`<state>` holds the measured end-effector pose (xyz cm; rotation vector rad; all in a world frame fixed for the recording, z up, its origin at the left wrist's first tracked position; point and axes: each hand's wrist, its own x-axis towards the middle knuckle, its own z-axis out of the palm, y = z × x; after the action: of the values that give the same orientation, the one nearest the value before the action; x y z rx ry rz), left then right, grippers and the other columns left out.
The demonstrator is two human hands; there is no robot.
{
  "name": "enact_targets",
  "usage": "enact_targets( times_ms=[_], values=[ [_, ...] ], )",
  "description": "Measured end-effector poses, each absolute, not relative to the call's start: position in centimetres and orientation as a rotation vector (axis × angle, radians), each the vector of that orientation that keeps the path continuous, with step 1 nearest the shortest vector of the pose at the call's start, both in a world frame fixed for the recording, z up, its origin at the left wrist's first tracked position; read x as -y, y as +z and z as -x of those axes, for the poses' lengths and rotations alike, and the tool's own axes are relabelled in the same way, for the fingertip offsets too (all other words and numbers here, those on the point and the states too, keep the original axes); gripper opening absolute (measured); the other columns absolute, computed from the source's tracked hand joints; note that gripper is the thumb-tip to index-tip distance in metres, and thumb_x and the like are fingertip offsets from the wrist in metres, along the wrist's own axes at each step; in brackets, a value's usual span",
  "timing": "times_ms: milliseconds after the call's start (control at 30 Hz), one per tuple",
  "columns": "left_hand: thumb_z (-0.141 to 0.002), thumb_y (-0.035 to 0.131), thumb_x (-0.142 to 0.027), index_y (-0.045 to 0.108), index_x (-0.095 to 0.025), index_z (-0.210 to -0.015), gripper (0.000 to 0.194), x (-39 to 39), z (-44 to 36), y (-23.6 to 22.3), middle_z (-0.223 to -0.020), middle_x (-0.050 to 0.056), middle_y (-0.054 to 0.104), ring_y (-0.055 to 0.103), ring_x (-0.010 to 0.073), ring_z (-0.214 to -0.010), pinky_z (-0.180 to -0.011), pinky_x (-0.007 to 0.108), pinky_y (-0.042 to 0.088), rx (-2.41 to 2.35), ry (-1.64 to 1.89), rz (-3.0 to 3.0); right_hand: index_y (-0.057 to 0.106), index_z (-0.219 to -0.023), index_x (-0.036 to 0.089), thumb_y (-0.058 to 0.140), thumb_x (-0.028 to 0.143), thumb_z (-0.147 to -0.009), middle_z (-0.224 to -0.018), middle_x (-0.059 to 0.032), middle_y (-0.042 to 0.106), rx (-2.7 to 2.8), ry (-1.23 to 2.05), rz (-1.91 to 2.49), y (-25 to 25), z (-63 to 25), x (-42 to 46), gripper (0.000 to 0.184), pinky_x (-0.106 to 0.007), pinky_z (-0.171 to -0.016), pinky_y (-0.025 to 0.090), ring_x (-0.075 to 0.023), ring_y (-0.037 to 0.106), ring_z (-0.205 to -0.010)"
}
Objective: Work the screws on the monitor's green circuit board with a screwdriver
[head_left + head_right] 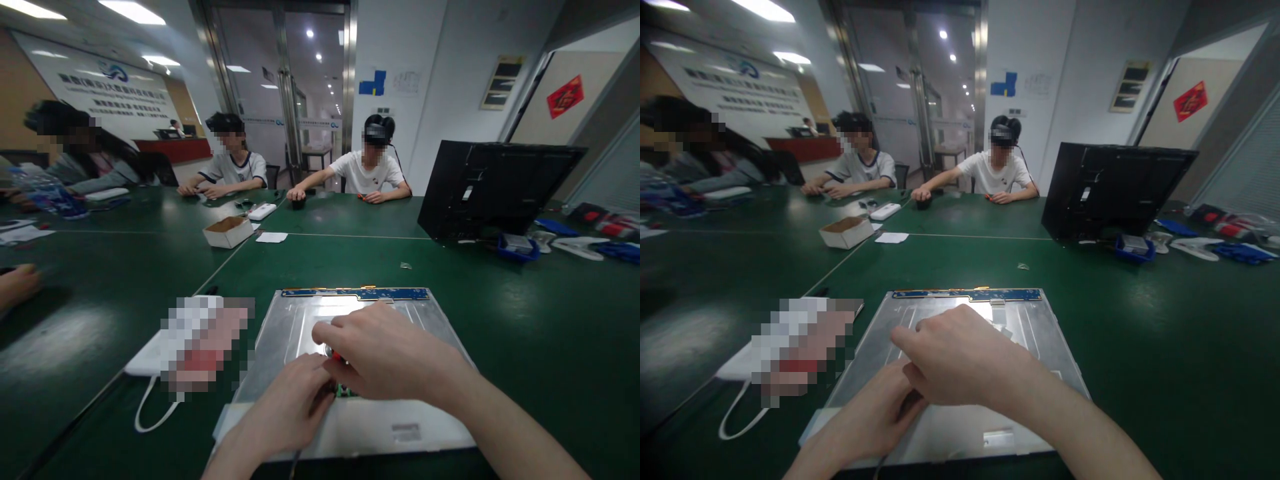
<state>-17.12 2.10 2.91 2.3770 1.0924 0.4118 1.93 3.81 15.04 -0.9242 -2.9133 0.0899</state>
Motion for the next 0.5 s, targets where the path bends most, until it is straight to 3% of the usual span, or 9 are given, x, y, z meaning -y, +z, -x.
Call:
enact_targets(
  times_ms=[133, 500],
  values=[
    [-0.084, 0.05, -0.013, 0.059, -0.018, -0.093, 0.014, -2.19, 17.09, 3.04, -0.094, 0.006, 0.066, 0.062, 0.0247, -0.089, -0.08, 0.036, 0.048, -1.055, 0.409, -2.371, 0.053, -0.103, 0.019, 0.056, 0.024, -0.085, -0.088, -0.003, 0.068, 2.929, 0.117, 0.838, 15.3, -2.1, -3.66, 0.02, -0.028, -0.048, 0.023, -0.0153, 0.058, -0.063],
    [-0.085, 0.051, -0.013, 0.062, -0.018, -0.094, 0.016, -2.36, 17.04, 3.92, -0.096, 0.007, 0.067, 0.062, 0.0254, -0.09, -0.081, 0.037, 0.048, -1.038, 0.326, -2.392, 0.058, -0.096, 0.02, 0.055, 0.034, -0.094, -0.08, -0.0033, 0.071, 2.907, 0.046, 0.953, 15.0, -2.4, -4.15, 0.014, -0.029, -0.05, 0.02, -0.0171, 0.062, -0.064]
  ],
)
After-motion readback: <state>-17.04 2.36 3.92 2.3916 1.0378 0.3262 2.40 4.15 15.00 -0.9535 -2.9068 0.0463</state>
